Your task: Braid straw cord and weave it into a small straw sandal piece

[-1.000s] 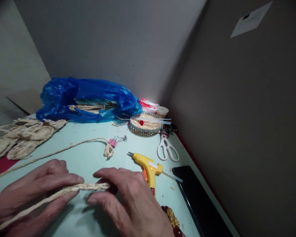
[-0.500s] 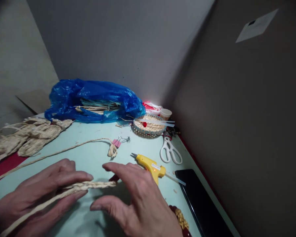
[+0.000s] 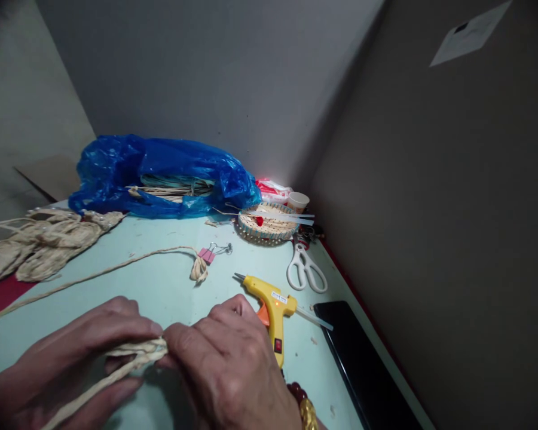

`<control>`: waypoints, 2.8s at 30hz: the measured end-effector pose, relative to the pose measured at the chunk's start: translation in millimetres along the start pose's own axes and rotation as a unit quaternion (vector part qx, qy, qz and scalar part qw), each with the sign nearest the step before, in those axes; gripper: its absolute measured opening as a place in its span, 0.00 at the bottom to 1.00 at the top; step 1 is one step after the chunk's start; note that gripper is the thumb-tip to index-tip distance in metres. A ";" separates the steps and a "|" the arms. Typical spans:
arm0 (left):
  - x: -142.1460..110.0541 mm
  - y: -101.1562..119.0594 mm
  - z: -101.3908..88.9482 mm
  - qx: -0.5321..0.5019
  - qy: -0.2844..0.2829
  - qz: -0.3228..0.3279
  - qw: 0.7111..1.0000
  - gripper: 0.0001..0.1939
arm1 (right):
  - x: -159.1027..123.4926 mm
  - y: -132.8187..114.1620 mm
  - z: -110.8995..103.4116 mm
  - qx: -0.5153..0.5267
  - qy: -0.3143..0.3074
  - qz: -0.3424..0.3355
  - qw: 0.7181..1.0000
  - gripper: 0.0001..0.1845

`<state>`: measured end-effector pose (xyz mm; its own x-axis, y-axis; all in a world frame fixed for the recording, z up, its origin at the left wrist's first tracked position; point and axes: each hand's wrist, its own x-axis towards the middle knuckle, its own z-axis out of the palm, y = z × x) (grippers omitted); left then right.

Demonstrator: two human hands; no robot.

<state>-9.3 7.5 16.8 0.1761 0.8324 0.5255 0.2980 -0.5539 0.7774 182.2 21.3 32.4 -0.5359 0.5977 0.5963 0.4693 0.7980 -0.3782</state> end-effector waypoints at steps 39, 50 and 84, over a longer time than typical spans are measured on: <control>6.0 2.8 -14.2 -0.048 -0.096 -0.077 0.991 0.08 | -4.2 -3.2 22.4 0.043 0.046 -0.024 0.998 0.16; 17.9 -1.9 0.1 -0.392 -0.039 -0.311 0.865 0.18 | -3.0 -6.0 14.0 0.153 0.099 0.132 0.974 0.18; 14.8 19.7 1.8 -0.392 0.034 -0.406 0.824 0.05 | 7.3 8.3 0.2 0.235 0.094 0.295 0.922 0.12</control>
<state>0.9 9.0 39.4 0.1558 0.9467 -0.2818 -0.4121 0.3216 0.8525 182.1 32.3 33.5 -0.1325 0.9492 0.2853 0.2611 0.3111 -0.9138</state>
